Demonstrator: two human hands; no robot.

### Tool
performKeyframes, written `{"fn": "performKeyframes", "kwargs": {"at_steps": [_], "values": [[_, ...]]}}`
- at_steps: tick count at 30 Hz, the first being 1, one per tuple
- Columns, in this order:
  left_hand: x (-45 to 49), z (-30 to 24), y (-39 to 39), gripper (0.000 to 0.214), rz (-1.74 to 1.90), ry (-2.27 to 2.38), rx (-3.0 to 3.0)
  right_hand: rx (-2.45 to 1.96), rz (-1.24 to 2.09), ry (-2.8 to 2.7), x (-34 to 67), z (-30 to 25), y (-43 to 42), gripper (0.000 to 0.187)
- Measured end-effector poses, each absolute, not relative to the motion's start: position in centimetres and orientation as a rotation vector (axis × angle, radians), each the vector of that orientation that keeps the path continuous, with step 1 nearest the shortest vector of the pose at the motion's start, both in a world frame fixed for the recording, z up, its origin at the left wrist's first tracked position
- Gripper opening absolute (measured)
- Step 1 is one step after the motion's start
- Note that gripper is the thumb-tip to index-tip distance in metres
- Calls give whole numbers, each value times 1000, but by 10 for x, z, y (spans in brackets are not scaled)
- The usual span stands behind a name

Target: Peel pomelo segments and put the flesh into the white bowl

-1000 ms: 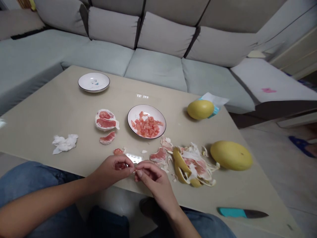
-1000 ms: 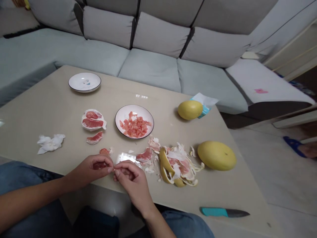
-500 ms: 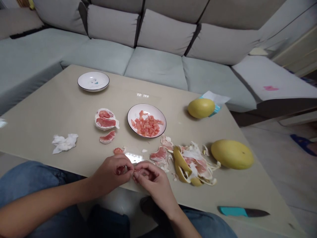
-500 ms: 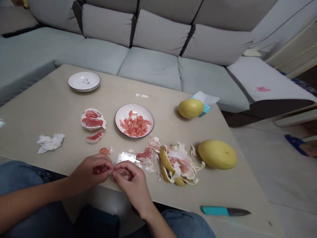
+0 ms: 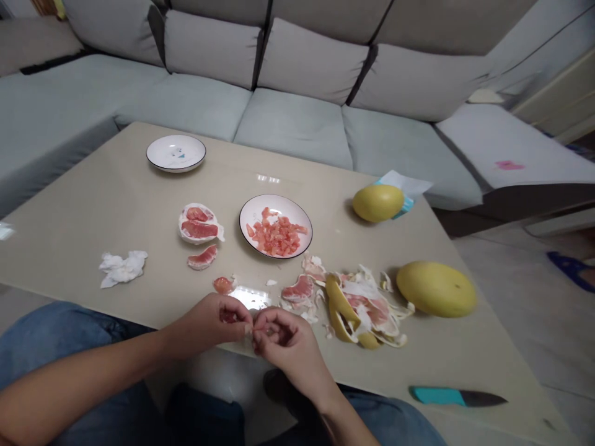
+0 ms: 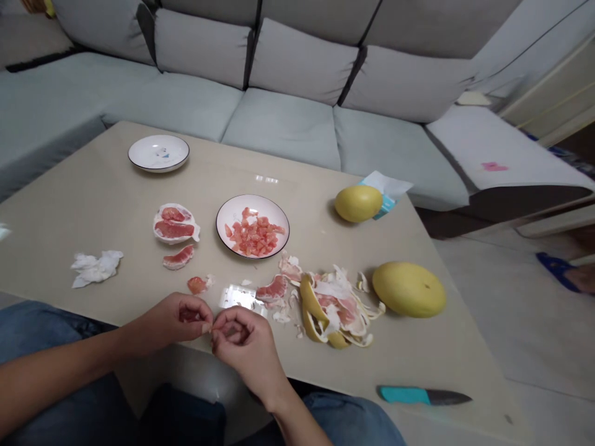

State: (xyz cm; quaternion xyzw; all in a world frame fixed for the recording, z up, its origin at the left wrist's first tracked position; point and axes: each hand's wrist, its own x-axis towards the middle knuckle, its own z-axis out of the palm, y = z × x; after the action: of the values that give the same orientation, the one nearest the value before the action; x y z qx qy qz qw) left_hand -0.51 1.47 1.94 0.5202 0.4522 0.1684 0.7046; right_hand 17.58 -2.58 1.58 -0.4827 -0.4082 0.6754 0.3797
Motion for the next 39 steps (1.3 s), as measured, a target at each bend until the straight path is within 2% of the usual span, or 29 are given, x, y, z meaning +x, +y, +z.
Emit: {"fn": "performKeyframes", "kwargs": {"at_steps": [9,18,22,27,33,39], "values": [[-1,26,12,23,408,941,862,-1128,1784,-900,179,16,-22,24],[-6,21,15,26,525,994,760,-1228,1411,-1002,203,11,-9,15],[-8,22,21,30,577,991,741,-1440,1068,-1232,217,8,16,20],[-10,26,26,30,656,995,630,-1420,594,-1605,229,6,71,25],[-15,24,28,30,671,990,544,-1412,524,-1686,234,5,104,39],[-16,21,29,34,636,942,442,-1447,495,-1604,239,13,94,26]]}}
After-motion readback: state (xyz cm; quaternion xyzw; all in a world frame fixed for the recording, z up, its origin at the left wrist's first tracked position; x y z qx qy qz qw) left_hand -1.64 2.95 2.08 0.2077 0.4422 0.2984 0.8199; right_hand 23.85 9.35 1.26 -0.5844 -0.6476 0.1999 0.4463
